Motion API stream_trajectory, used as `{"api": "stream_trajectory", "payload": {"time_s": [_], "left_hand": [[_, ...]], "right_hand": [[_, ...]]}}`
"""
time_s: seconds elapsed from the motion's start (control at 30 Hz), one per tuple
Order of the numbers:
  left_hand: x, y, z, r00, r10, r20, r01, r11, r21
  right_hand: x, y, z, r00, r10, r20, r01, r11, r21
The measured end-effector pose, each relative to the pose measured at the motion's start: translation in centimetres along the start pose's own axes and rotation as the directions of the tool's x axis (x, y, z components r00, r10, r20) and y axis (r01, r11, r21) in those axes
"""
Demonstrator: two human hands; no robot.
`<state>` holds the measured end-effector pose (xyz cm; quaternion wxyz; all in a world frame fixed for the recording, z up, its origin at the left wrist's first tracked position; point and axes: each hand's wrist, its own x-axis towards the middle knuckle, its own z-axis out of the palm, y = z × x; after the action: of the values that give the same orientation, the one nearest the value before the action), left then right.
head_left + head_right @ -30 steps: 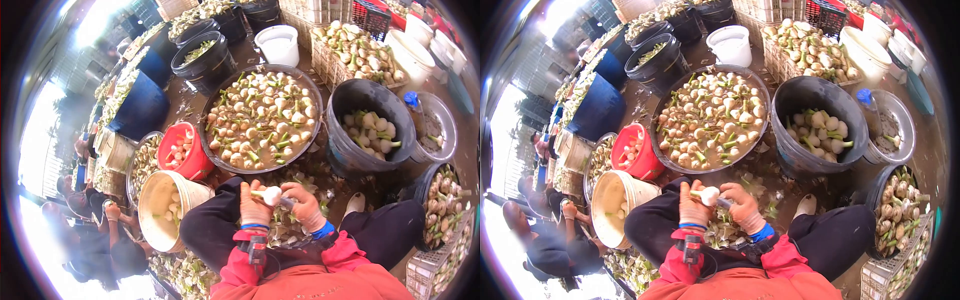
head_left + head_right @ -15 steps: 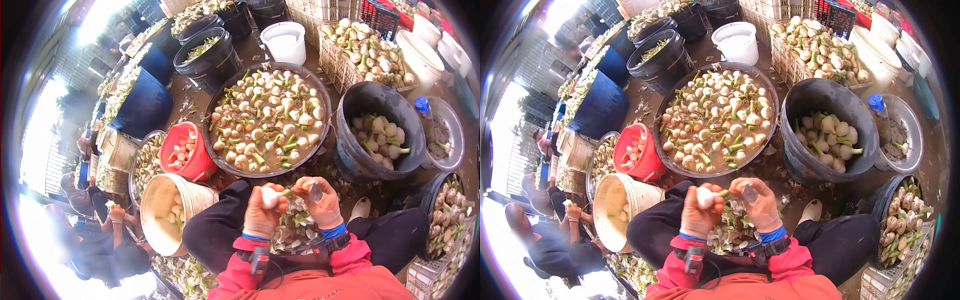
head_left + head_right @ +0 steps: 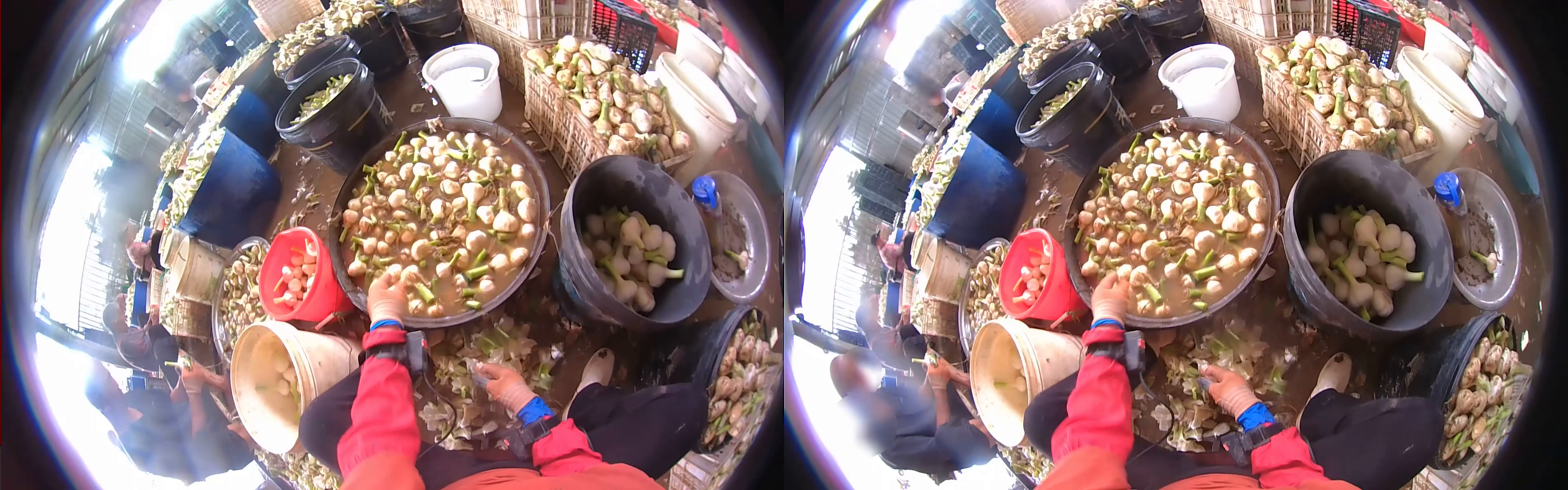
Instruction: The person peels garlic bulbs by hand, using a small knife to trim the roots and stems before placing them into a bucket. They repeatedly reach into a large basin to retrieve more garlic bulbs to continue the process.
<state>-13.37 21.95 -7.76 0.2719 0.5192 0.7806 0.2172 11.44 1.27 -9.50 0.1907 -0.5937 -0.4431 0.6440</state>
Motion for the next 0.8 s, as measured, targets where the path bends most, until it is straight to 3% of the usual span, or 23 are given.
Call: {"api": "stream_trajectory", "payload": {"time_s": [0.03,0.07,0.13,0.17,0.2,0.27,0.33,0.4,0.47,0.5,0.57,0.6,0.63,0.67,0.7,0.73,0.8], "left_hand": [[0.0,1.4,0.2,0.997,-0.060,0.046,0.044,0.954,0.296],[-0.1,2.7,0.3,0.989,-0.129,0.073,0.065,0.821,0.567],[0.5,3.1,0.3,0.969,-0.095,0.228,-0.081,0.749,0.658],[1.0,3.8,0.7,0.947,-0.170,0.272,-0.096,0.659,0.746],[1.5,3.9,1.3,0.947,-0.159,0.278,-0.109,0.656,0.747],[1.6,3.8,2.6,0.891,-0.297,0.343,-0.076,0.646,0.759],[2.2,2.1,4.3,0.895,-0.300,0.331,-0.018,0.716,0.698],[0.6,3.5,3.2,0.918,-0.197,0.343,-0.069,0.773,0.630],[-0.6,4.1,2.4,0.908,-0.215,0.359,-0.009,0.847,0.532],[-1.4,4.2,2.0,0.924,-0.150,0.351,-0.007,0.912,0.409],[-4.2,4.9,1.0,0.882,-0.159,0.444,0.235,0.964,-0.122],[-6.0,5.3,0.4,0.872,-0.117,0.475,0.329,0.859,-0.392],[-7.9,5.5,0.0,0.860,0.016,0.510,0.342,0.723,-0.600],[-10.0,5.7,-0.3,0.845,0.153,0.512,0.364,0.536,-0.762],[-12.9,6.6,-1.0,0.801,0.290,0.524,0.422,0.348,-0.837],[-15.1,6.3,-1.0,0.768,0.385,0.511,0.464,0.215,-0.859],[-19.6,7.2,-1.4,0.746,0.427,0.511,0.536,0.070,-0.841]], "right_hand": [[0.6,0.7,0.2,0.998,-0.024,-0.050,0.024,1.000,0.011],[1.2,1.3,0.2,0.994,-0.045,-0.103,0.047,0.999,0.020],[1.2,0.4,-0.3,0.986,-0.046,-0.158,0.053,0.998,0.039],[1.1,-0.3,-0.7,0.990,0.033,-0.136,-0.025,0.998,0.063],[1.2,-0.7,-0.9,0.987,0.111,-0.113,-0.101,0.991,0.088],[1.6,0.4,-0.4,0.985,0.086,-0.150,-0.075,0.994,0.083],[1.9,1.2,0.1,0.985,-0.037,-0.168,0.048,0.997,0.061],[1.3,-0.1,-0.4,0.985,-0.028,-0.171,0.038,0.998,0.055],[1.1,0.0,-0.3,0.989,-0.025,-0.147,0.027,0.999,0.018],[0.6,-0.6,-0.6,0.989,0.011,-0.149,-0.011,1.000,0.000],[-0.4,-2.8,-1.5,0.981,0.053,-0.184,-0.048,0.998,0.030],[-1.1,-3.9,-1.8,0.972,0.096,-0.213,-0.085,0.995,0.059],[-1.3,-4.1,-1.9,0.969,0.100,-0.224,-0.086,0.994,0.069],[-1.1,-4.0,-1.9,0.935,-0.075,-0.347,0.143,0.974,0.175],[-1.4,-4.1,-2.1,0.849,-0.223,-0.479,0.372,0.896,0.242],[-2.0,-4.9,-2.8,0.865,-0.164,-0.475,0.362,0.859,0.362],[-3.5,-6.4,-3.9,0.844,-0.250,-0.474,0.486,0.730,0.480]]}}
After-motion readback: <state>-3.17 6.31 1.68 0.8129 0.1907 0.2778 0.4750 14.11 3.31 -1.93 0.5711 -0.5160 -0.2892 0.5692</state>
